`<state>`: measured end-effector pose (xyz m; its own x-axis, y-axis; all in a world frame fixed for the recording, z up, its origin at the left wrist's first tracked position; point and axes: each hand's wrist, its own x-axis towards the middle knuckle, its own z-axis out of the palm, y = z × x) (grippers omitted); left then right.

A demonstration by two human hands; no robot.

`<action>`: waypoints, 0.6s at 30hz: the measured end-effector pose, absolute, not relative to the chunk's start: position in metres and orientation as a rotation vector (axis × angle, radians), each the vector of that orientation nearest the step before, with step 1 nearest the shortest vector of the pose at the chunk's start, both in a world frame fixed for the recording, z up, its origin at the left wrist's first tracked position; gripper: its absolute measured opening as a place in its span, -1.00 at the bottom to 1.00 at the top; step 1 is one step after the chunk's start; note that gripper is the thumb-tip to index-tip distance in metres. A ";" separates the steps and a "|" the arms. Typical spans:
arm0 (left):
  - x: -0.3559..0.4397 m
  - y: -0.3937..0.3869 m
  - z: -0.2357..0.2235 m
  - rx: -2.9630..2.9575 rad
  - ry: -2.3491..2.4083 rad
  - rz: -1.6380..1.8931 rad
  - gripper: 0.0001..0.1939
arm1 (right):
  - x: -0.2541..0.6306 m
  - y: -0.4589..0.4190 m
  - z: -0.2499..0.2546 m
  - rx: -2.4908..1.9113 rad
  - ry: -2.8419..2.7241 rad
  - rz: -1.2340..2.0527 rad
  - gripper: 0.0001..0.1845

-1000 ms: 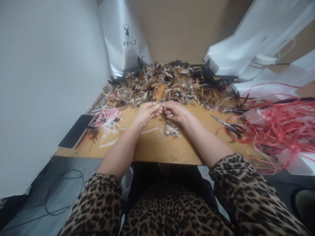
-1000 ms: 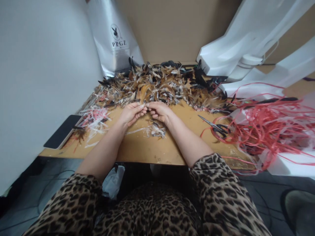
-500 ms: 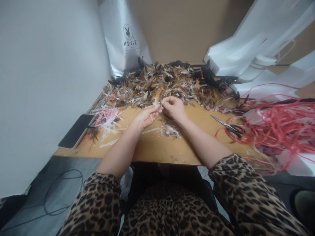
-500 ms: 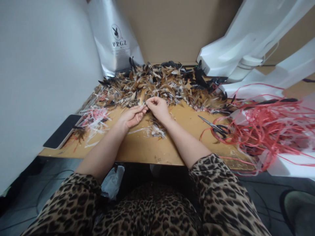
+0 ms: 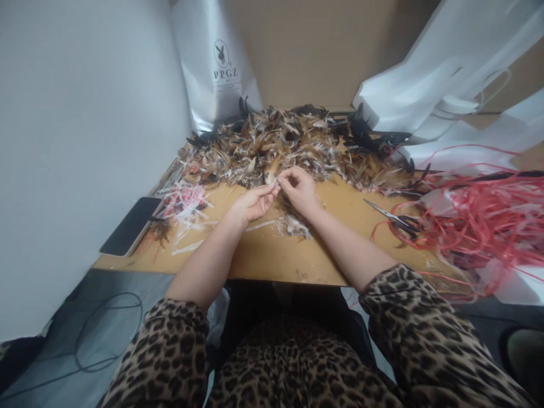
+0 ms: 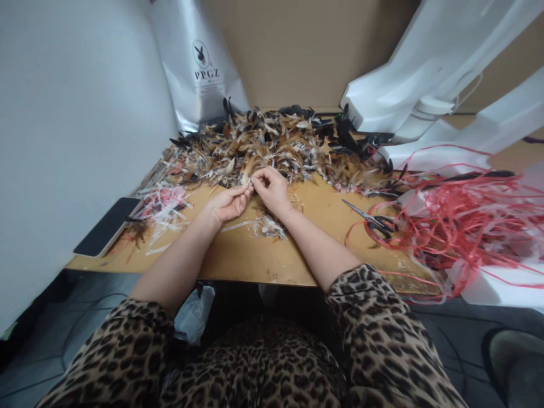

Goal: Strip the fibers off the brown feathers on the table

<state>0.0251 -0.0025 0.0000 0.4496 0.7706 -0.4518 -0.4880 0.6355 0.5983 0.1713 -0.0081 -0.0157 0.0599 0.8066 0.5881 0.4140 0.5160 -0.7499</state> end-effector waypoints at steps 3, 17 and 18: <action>0.025 0.000 -0.003 0.440 0.776 0.829 -0.86 | 0.171 -0.007 -0.017 -1.077 -1.556 0.436 -0.89; 0.027 0.000 -0.014 0.882 0.838 1.006 -0.89 | 0.178 0.001 -0.016 -0.927 -0.949 1.643 -0.68; 0.027 0.000 -0.015 0.885 0.836 0.993 -0.90 | 0.178 0.001 -0.016 -0.925 -0.942 1.649 -0.69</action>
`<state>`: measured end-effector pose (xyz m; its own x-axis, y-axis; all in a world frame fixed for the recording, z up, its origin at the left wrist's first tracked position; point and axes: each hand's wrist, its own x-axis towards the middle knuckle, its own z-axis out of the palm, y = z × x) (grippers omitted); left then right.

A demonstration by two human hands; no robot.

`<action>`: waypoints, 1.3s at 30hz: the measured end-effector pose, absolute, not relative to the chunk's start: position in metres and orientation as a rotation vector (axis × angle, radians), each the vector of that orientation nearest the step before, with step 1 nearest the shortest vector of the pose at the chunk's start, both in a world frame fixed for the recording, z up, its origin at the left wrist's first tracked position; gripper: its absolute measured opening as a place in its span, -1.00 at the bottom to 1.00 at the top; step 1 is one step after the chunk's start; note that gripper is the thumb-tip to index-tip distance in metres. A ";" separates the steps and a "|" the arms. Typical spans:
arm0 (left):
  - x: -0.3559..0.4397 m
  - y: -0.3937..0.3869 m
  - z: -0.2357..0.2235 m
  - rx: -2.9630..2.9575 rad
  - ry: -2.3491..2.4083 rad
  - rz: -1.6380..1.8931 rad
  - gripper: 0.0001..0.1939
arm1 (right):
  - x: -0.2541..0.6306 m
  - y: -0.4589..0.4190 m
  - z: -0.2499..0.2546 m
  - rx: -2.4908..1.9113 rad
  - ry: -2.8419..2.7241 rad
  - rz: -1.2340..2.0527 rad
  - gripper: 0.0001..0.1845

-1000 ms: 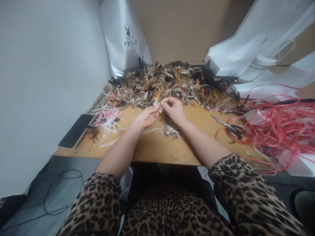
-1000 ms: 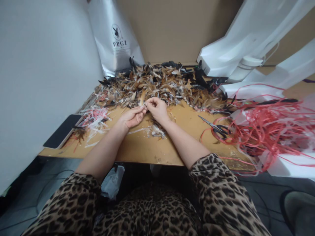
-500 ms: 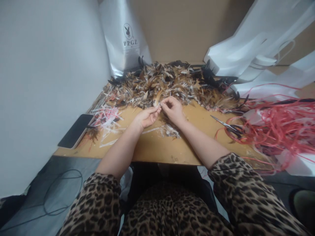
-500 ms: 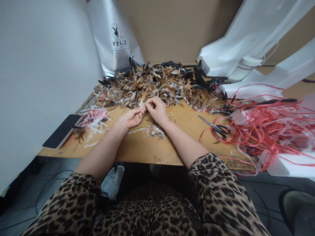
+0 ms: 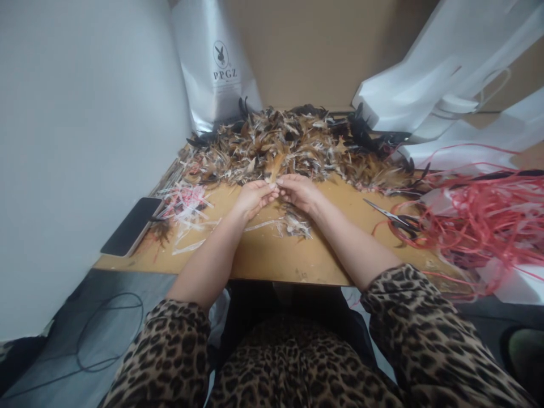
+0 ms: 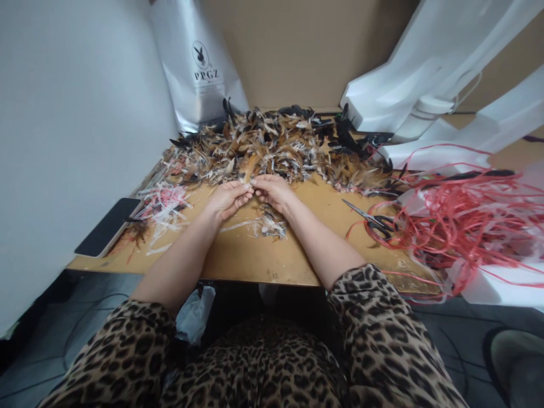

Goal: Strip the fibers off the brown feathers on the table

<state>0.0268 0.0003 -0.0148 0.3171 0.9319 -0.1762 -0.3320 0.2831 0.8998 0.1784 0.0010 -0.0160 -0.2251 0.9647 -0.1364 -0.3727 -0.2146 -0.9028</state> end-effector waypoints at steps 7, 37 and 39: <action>0.024 0.003 -0.014 0.777 0.812 0.898 -0.89 | 0.178 0.002 -0.019 -0.917 -0.950 1.596 -0.65; 0.027 0.001 -0.013 0.747 0.861 0.947 -0.89 | 0.169 0.000 -0.018 -0.990 -1.046 1.263 -0.54; 0.027 0.001 -0.014 0.770 0.865 0.954 -0.90 | 0.169 -0.002 -0.015 -1.002 -1.039 1.276 -0.54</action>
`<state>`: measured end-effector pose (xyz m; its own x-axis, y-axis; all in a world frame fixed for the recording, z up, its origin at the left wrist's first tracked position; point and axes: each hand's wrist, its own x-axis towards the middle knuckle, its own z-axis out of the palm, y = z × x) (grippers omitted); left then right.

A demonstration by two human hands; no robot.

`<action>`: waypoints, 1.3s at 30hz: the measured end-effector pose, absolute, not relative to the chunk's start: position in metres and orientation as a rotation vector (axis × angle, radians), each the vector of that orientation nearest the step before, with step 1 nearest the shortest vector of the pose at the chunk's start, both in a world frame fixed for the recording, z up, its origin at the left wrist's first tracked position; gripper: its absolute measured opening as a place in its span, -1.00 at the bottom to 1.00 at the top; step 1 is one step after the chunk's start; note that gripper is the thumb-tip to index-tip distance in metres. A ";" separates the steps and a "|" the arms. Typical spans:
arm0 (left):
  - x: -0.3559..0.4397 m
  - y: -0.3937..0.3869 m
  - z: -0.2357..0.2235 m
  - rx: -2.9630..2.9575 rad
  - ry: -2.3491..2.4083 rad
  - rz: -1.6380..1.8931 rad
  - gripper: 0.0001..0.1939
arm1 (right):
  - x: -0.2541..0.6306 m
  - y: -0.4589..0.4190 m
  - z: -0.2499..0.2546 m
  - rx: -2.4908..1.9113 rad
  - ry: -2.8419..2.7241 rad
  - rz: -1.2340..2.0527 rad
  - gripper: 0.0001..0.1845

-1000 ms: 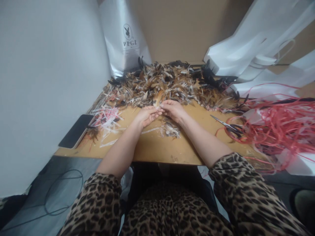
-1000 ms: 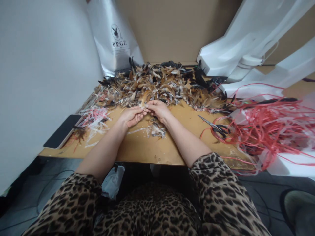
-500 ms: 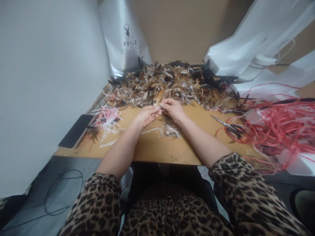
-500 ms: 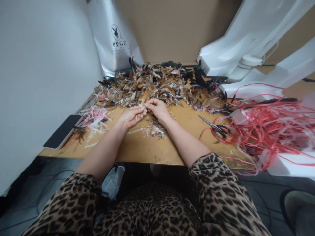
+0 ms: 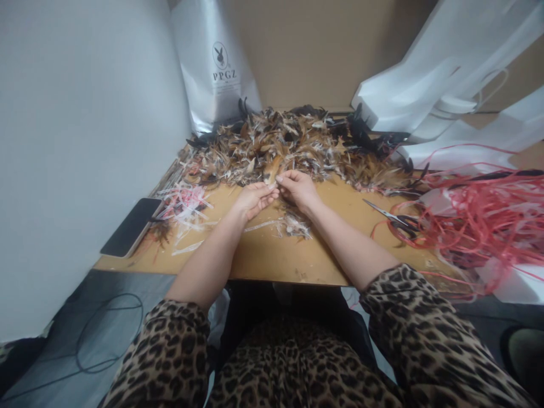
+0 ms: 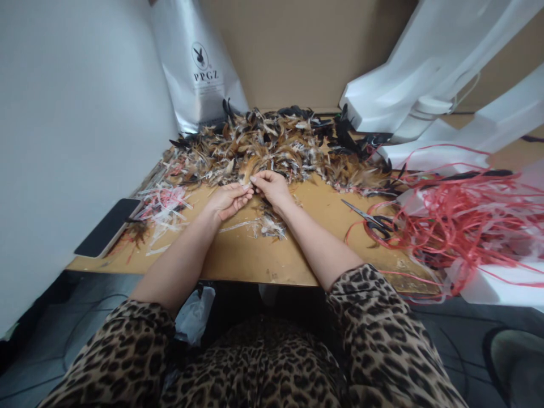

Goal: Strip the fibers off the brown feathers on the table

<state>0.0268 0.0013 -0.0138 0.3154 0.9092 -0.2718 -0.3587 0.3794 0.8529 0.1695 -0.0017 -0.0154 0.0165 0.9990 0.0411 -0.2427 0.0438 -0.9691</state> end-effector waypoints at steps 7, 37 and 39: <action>0.029 -0.001 -0.017 0.894 0.901 0.927 -0.93 | 0.172 -0.004 -0.011 -1.023 -1.075 1.347 -0.57; 0.024 0.004 -0.020 0.676 0.795 0.925 -0.90 | 0.180 -0.016 -0.007 -1.237 -1.983 0.242 -0.74; 0.025 0.004 -0.020 0.680 0.790 0.918 -0.89 | 0.179 -0.016 -0.008 -1.266 -1.967 0.222 -0.77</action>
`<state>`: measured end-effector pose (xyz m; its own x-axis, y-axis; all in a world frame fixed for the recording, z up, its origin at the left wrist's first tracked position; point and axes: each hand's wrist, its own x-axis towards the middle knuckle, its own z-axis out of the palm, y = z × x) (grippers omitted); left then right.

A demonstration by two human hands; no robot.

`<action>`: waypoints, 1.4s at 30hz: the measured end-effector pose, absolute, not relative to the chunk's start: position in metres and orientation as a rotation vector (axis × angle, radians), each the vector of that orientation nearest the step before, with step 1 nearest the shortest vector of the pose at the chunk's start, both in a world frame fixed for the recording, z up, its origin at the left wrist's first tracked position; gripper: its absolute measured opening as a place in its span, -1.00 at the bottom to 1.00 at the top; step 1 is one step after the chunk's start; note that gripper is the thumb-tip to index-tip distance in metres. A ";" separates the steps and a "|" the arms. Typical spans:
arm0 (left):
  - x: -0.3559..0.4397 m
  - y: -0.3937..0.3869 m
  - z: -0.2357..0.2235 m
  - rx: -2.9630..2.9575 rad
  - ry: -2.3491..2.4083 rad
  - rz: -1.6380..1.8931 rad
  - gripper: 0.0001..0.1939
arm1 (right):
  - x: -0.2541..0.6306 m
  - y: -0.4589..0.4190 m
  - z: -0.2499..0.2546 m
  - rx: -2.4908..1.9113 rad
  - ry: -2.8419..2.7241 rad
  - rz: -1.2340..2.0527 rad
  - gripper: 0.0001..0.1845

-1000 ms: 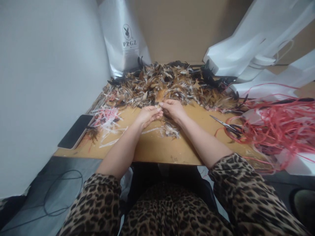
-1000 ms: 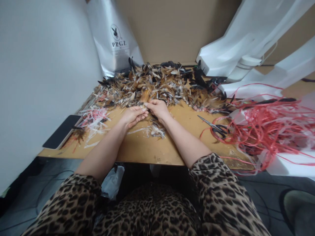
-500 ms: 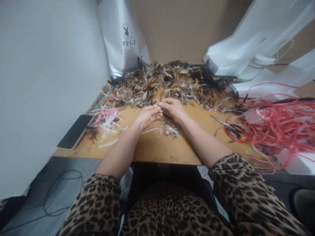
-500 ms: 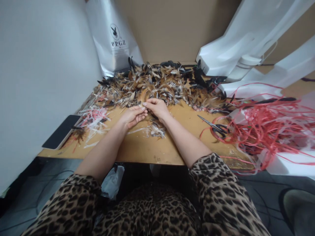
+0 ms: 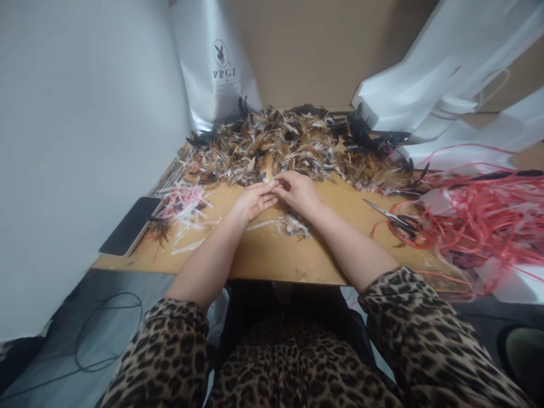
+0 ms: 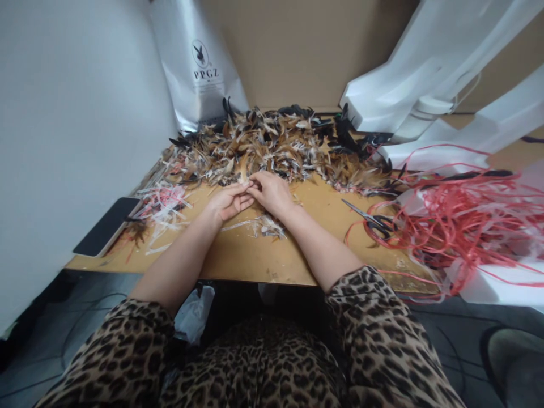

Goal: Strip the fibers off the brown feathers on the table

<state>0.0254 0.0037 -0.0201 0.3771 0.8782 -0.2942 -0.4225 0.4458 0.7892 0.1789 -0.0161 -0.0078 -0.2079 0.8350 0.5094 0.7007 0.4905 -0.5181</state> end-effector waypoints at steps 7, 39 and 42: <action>0.027 0.003 -0.018 0.704 0.810 0.940 -0.93 | 0.181 -0.012 -0.009 -1.275 -1.914 0.305 -0.79; 0.028 -0.001 -0.012 0.847 0.925 1.060 -0.95 | 0.233 0.002 0.009 -1.577 -2.214 0.705 -0.91; 0.028 0.000 -0.012 0.834 0.911 1.059 -0.94 | 0.221 -0.004 0.009 -1.725 -2.254 0.560 -0.84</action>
